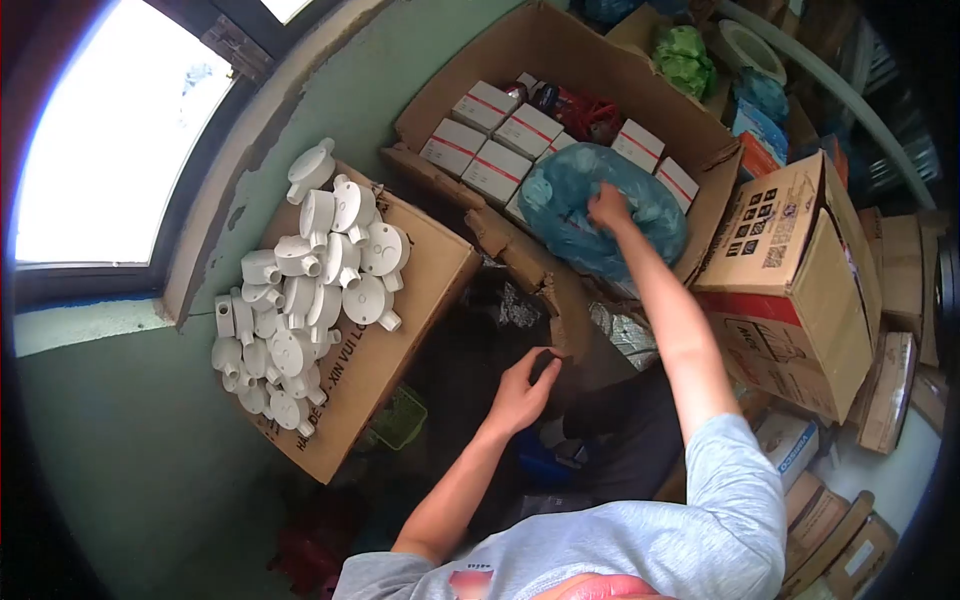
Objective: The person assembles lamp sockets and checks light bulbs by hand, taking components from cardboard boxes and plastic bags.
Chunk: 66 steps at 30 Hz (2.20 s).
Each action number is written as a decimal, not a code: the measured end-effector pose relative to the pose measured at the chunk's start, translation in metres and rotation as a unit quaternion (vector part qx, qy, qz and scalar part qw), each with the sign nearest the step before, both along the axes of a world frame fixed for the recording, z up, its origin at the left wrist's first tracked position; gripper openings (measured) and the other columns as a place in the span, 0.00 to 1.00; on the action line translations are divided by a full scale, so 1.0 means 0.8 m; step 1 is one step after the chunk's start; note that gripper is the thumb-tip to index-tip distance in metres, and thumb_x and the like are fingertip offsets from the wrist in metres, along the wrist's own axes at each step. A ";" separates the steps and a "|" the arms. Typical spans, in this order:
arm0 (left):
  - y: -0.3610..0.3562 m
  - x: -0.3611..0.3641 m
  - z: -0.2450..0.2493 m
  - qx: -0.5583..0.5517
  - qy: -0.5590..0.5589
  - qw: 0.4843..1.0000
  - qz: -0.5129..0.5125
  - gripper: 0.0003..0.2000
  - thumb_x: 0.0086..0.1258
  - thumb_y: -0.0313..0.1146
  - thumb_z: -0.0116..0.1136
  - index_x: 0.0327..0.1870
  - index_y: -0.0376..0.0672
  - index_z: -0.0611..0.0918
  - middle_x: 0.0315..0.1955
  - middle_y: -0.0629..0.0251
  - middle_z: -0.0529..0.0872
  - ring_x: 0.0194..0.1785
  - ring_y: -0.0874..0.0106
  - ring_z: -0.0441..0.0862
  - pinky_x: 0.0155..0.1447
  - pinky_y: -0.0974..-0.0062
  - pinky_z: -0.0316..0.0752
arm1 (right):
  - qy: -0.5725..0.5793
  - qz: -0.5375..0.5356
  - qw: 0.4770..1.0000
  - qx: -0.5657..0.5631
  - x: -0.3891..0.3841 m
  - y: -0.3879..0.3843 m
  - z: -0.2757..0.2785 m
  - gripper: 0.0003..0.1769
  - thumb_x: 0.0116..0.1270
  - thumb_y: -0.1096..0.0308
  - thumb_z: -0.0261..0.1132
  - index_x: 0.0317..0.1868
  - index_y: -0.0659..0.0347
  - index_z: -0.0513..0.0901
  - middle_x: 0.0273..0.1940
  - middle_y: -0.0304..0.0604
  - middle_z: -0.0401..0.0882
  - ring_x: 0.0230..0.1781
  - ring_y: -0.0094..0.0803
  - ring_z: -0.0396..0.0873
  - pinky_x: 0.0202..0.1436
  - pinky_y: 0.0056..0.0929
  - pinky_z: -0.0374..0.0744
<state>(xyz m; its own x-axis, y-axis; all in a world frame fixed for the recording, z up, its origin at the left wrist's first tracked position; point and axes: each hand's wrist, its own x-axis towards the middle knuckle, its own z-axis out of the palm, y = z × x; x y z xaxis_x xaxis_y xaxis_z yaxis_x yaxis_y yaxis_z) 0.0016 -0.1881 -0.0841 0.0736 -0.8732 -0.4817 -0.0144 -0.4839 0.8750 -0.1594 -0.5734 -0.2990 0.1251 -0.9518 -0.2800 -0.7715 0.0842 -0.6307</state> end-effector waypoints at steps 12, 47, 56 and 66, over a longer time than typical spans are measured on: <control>0.001 -0.002 -0.024 -0.141 -0.070 0.987 0.038 0.15 0.82 0.41 0.62 0.60 0.41 0.85 0.35 0.56 0.91 0.33 0.69 0.89 0.41 0.69 0.80 | 0.103 0.056 0.986 -0.115 -0.015 0.029 0.027 0.21 0.73 0.66 0.71 0.60 0.70 0.82 0.49 0.66 0.89 0.51 0.60 0.88 0.54 0.52 0.84; -0.215 0.440 0.181 -0.008 -0.619 0.785 -0.015 0.40 0.62 0.63 0.70 0.75 0.53 0.81 0.68 0.54 0.86 0.70 0.54 0.84 0.73 0.59 0.79 | -0.374 -0.161 0.913 -0.033 -0.164 0.575 0.350 0.20 0.86 0.53 0.60 0.45 0.63 0.72 0.28 0.39 0.75 0.14 0.21 0.71 0.24 0.28 0.83; -0.167 0.464 0.182 0.051 -0.632 0.770 -0.069 0.37 0.63 0.61 0.70 0.74 0.57 0.83 0.69 0.56 0.85 0.72 0.57 0.82 0.74 0.61 0.78 | -0.408 -0.135 0.901 -0.060 -0.158 0.564 0.362 0.20 0.87 0.52 0.60 0.46 0.63 0.73 0.30 0.40 0.75 0.16 0.21 0.72 0.26 0.28 0.83; -0.051 0.289 0.308 -0.244 -0.464 0.851 0.038 0.19 0.79 0.45 0.65 0.62 0.44 0.89 0.59 0.60 0.92 0.59 0.68 0.88 0.66 0.66 0.79 | -0.468 -0.076 0.879 -0.052 -0.126 0.578 0.378 0.14 0.86 0.61 0.61 0.50 0.67 0.78 0.42 0.43 0.80 0.39 0.25 0.82 0.38 0.32 0.91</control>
